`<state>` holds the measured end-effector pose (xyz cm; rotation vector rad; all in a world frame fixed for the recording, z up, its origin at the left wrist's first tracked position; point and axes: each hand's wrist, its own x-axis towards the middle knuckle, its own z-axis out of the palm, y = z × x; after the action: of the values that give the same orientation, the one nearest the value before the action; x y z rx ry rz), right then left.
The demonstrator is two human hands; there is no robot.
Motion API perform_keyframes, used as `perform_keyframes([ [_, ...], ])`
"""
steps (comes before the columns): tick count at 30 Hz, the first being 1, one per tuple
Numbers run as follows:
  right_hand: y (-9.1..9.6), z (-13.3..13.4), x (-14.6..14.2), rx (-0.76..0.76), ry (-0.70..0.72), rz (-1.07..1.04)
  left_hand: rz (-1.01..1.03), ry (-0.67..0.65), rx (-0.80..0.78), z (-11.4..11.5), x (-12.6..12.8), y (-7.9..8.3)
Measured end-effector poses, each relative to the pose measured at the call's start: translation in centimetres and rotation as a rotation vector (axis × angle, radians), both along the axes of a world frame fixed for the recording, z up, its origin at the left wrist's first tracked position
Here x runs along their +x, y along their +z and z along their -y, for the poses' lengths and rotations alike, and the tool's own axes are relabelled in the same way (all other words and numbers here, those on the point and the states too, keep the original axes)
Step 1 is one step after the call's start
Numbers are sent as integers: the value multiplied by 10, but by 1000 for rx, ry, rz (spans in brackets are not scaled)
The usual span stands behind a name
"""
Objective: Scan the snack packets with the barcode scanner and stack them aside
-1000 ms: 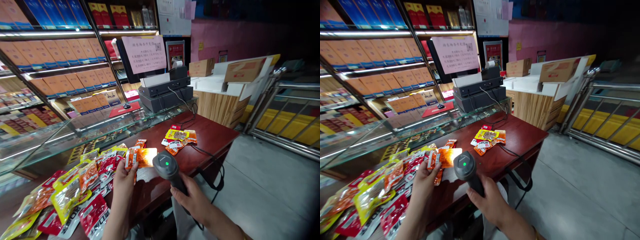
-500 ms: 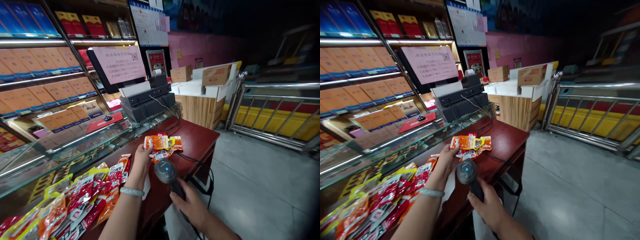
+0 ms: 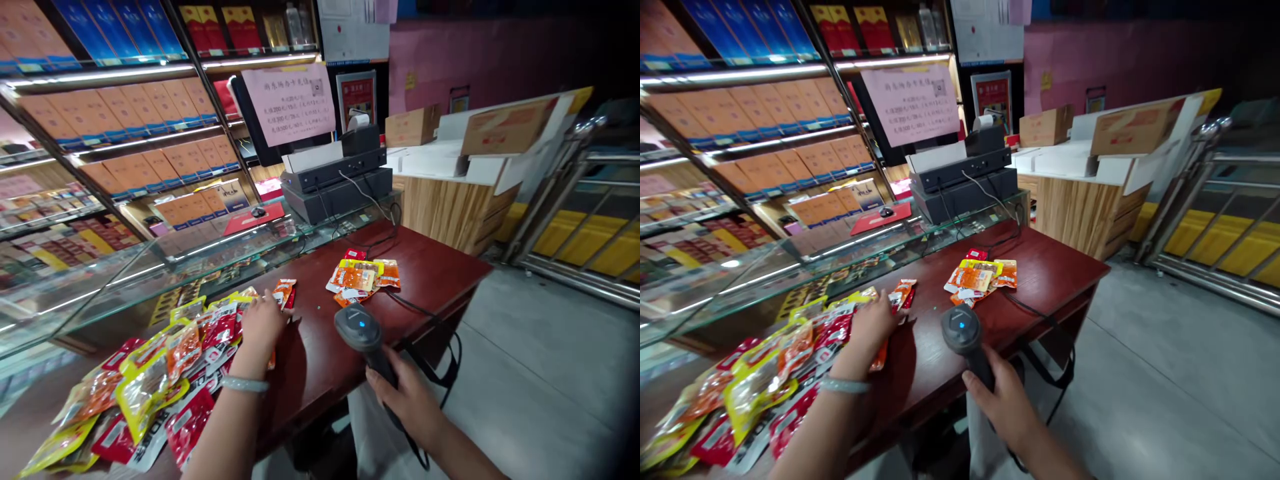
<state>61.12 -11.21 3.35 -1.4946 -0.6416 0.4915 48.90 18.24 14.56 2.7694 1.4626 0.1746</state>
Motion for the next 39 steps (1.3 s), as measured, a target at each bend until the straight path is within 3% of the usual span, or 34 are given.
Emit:
perform_keyframes([
  [5, 16, 1, -7, 1, 78, -34, -87, -1, -33, -6, -37, -11],
  [10, 20, 3, -11, -29, 89, -11, -69, 32, -39, -10, -50, -11],
  [12, 21, 3, -12, -27, 104, 9, -63, 57, -32, -20, -48, -2],
  [15, 23, 4, -14, -24, 116, 20, -53, -18, -11, -38, -38, 13],
  [19, 24, 4, -19, -10, 129, 22, -67, -81, -107, -54, -19, 27],
  [23, 22, 2, -22, 20, 135, 27, -86, -92, -90, -57, -10, 30],
  [28, 23, 1, -23, 13, 157, 29, -142, -149, -12, -51, -18, 28],
  [34, 16, 4, -22, -6, 162, 3, 22, -41, -72, -52, -37, 39],
  [39, 22, -1, -20, -2, 132, -10, 453, 31, -204, -47, -49, 41],
])
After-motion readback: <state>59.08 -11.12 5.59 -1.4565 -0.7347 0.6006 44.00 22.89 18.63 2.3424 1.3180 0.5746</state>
